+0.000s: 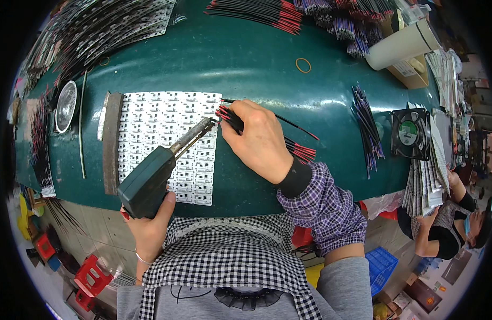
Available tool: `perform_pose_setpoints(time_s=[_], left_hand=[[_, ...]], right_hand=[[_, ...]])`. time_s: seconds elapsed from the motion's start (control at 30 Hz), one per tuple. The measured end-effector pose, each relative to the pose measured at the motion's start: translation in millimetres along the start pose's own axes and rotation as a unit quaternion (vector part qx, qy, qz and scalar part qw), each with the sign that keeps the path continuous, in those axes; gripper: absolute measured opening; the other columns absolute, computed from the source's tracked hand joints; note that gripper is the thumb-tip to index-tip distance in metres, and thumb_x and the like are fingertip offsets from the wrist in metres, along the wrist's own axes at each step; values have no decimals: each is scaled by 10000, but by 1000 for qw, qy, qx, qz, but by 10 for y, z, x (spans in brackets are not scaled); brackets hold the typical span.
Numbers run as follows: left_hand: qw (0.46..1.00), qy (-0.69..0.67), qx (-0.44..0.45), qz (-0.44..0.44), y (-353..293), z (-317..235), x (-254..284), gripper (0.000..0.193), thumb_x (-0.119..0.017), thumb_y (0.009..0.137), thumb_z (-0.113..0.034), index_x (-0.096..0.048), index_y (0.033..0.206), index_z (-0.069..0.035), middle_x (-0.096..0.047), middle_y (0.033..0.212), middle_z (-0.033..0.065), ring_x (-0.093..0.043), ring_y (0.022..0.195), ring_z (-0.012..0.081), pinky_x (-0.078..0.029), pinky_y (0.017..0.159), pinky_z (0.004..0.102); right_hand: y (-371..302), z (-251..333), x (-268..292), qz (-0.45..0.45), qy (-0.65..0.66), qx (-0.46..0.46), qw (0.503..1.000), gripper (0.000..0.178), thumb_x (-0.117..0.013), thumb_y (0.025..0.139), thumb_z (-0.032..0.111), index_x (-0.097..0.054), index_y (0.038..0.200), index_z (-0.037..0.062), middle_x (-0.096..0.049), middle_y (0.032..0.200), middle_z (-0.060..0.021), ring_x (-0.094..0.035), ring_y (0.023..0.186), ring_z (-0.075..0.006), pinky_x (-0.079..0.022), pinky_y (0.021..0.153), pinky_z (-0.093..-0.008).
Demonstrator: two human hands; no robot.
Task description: The person solders wires onto a circuit board sheet using a soldering tool, stacks the completed sheet onto a pile, places a new board sheet on the table, and solders more wires to it.
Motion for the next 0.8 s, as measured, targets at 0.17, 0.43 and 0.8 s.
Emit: perform_pose_setpoints(time_s=[0.17,0.43,0.8], left_hand=[[999,25,-23,-8,-7,20,-5,145,-789,790,-69,-687,860,6,-673,795,33,-587,645,89,-461,605,250],[993,72,-93,-19,-41,73,74,161,-774,784,-91,-699,899,-7,-670,763,62,-595,590,159,-457,559,286],[998,42,-32,-19,-57,33,48,154,-800,764,-98,-712,866,-24,-676,773,57,-591,634,136,-448,602,269]], right_hand=[[2,-16,-13,-1,-6,-4,1000,149,-674,793,52,-628,880,-60,-616,802,-181,-611,719,-360,-472,646,-420],[17,0,-4,10,-8,-16,1000,150,-667,794,55,-622,868,-67,-611,793,-192,-607,708,-366,-467,640,-427],[163,-154,3,90,50,-66,993,201,-654,814,102,-591,780,-86,-563,623,-200,-536,526,-265,-443,573,-388]])
Point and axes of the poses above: each hand's wrist, its own y-axis towards the middle knuckle, its own x-axis out of the back of the hand, z = x × y, the point moved 6 cm from there along y, towards the middle knuckle
